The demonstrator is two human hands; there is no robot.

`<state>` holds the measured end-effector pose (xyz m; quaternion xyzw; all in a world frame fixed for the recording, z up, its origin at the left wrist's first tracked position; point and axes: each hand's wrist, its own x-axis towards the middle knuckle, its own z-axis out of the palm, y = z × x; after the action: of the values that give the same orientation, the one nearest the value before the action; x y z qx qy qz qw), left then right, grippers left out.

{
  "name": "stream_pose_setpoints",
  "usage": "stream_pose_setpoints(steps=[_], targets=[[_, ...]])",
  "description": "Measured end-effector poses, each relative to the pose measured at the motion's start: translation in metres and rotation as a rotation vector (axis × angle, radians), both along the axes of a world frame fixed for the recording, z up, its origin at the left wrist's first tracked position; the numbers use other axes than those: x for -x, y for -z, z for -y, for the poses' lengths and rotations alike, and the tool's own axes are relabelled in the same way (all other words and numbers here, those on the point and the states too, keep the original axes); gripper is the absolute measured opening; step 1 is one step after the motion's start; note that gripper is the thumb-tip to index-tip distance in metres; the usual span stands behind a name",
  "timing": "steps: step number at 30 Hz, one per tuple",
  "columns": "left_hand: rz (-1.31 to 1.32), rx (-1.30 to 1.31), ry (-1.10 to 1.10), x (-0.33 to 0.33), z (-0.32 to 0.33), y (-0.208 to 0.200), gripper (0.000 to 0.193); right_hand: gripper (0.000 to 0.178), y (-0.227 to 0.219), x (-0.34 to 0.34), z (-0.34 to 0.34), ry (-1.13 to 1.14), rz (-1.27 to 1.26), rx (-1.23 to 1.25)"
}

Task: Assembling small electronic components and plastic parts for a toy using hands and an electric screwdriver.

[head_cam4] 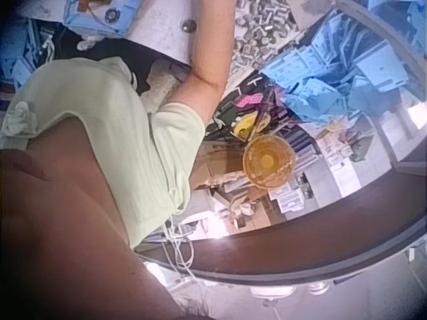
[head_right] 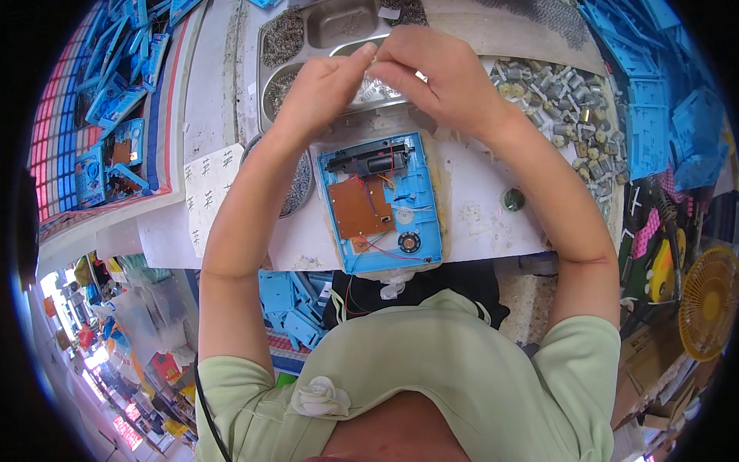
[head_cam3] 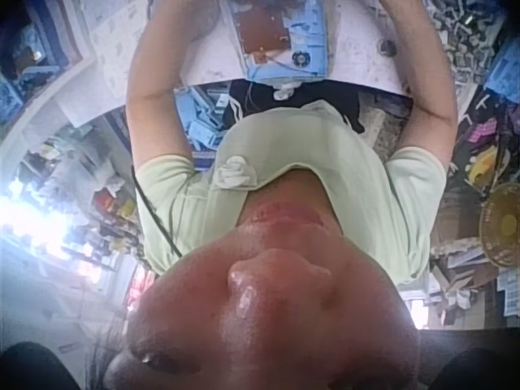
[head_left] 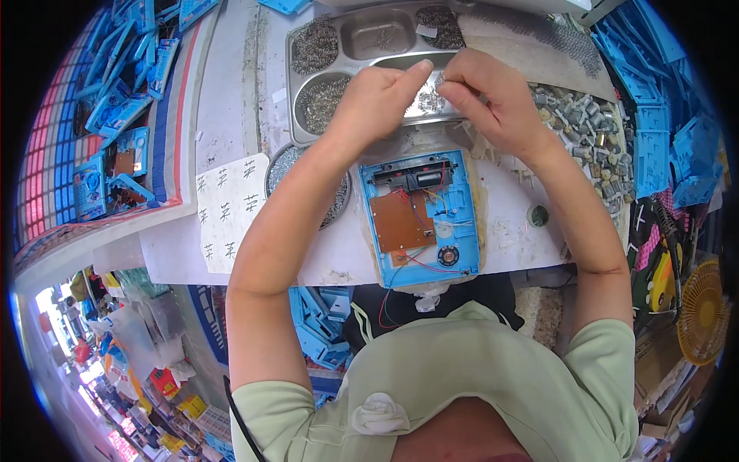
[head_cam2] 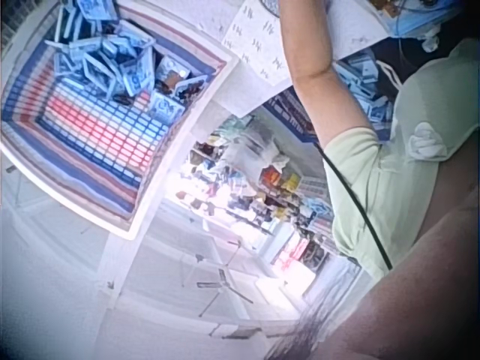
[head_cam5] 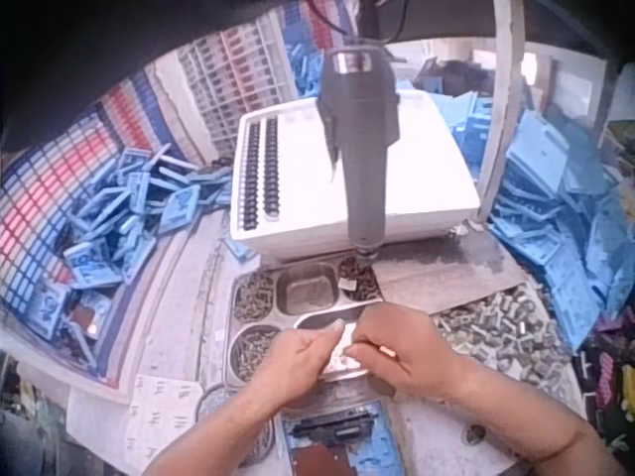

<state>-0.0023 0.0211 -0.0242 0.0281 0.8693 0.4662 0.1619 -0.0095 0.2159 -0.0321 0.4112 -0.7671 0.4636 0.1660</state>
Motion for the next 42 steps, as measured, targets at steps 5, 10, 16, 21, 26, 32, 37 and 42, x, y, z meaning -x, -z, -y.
stream_pose_setpoints(steps=[5,10,16,21,26,32,37,42], targets=[[-0.34,0.425,0.093,0.004,0.004,0.012,0.049,0.024,0.012,0.004,-0.003,0.173,0.369,-0.116],[-0.539,0.078,0.019,-0.019,-0.007,0.007,0.031,0.028,0.014,0.003,-0.005,0.134,0.638,-0.031],[-0.401,-0.137,0.02,-0.021,-0.006,0.006,0.03,0.026,0.005,-0.002,-0.002,0.095,0.599,0.05],[0.493,-0.696,-0.123,-0.017,-0.007,-0.014,0.041,0.017,0.003,0.0,-0.003,0.135,-0.056,-0.083],[0.71,-0.706,-0.007,-0.003,0.008,-0.01,0.041,0.013,0.008,0.006,-0.002,0.026,-0.28,-0.078],[-0.127,-0.381,-0.063,-0.02,-0.003,0.0,0.029,0.019,0.01,0.002,-0.004,0.026,0.529,0.137],[-0.669,-0.186,-0.048,-0.024,-0.009,0.005,0.014,0.02,0.011,0.003,-0.003,-0.08,0.789,0.269],[-0.505,-0.198,-0.079,-0.021,-0.006,0.004,0.029,0.021,0.004,-0.004,0.004,-0.027,0.577,0.25]])
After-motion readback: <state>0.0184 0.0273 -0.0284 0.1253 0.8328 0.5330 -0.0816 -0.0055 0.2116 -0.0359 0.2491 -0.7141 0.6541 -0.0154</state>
